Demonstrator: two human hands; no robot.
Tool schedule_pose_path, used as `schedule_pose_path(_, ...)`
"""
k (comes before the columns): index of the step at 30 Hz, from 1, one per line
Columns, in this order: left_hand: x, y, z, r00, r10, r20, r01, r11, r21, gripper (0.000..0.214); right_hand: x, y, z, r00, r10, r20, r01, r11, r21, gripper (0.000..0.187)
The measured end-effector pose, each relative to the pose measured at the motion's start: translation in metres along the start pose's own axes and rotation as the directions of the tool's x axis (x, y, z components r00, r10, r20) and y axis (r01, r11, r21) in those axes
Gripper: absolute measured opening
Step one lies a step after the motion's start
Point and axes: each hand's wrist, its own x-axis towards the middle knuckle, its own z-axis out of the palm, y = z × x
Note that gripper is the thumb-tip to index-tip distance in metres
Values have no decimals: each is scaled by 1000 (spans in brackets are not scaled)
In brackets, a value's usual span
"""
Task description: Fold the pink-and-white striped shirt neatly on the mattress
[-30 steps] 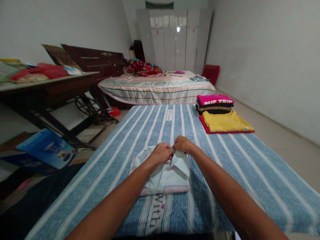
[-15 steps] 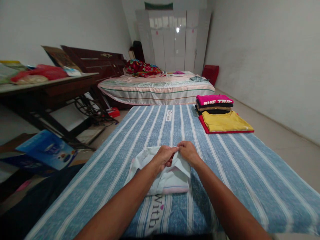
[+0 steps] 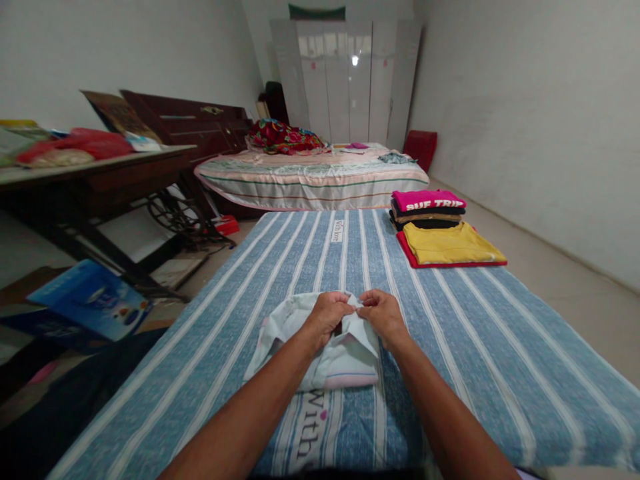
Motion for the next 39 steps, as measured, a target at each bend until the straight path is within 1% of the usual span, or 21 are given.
schedule_pose_path(4, 1, -1, 0, 1000, 14, -22, -14, 1000, -4, 13, -9, -3, 1, 1000, 19, -20, -17, 995, 93, 29)
schedule_pose_path(6, 1, -1, 0, 1000, 14, -27, -15, 1000, -6, 14, -12, -4, 0, 999, 38, -23, -35, 994, 105, 29)
schedule_pose_path(8, 1, -1, 0, 999, 16, -33, -17, 1000, -10, 16, -14, -2, 0, 999, 31, -38, -27, 995, 94, 29)
schedule_pose_path(11, 1, -1, 1, 999, 29, -41, -29, 999, -13, 18, -17, 5, -2, 997, -52, -56, 52, 999, 4, 27)
schedule_pose_path(13, 1, -1, 1, 998, 43, -43, -43, 999, -10, 21, -19, 10, -3, 994, -108, -27, 105, 989, -106, 25)
schedule_pose_path(15, 1, -2, 1, 997, 58, -48, -58, 998, -5, 24, -22, 13, -4, 984, -181, 5, 177, 959, -222, 23)
schedule_pose_path(17, 2, -2, 0, 995, 81, -54, -80, 997, 19, 27, -26, 15, -5, 958, -288, 20, 278, 903, -326, 23)
schedule_pose_path(20, 2, -1, 0, 992, 109, -55, -105, 992, 75, 30, -30, 18, -7, 896, -442, 54, 418, 794, -441, 21)
schedule_pose_path(24, 5, 1, -2, 994, 96, -44, -90, 988, 128, 37, -35, 25, -7, 799, -584, 144, 571, 661, -486, 19)
schedule_pose_path(27, 10, -1, -4, 996, 69, -58, -59, 986, 158, 40, -41, 32, -5, 742, -647, 174, 633, 591, -500, 17)
schedule_pose_path(29, 12, -2, -5, 996, 59, -66, -48, 986, 162, 40, -43, 36, -4, 719, -676, 164, 645, 561, -519, 16)
schedule_pose_path(32, 12, -2, -4, 996, 59, -68, -48, 986, 160, 38, -45, 38, -3, 697, -703, 143, 650, 534, -541, 15)
schedule_pose_path(36, 3, 2, -7, 995, 85, -49, -76, 984, 160, 35, -43, 36, -4, 656, -733, 178, 686, 481, -546, 15)
schedule_pose_path(39, -7, 2, -13, 991, 132, -26, -124, 969, 214, 39, -40, 35, -5, 655, -730, 195, 697, 485, -528, 18)
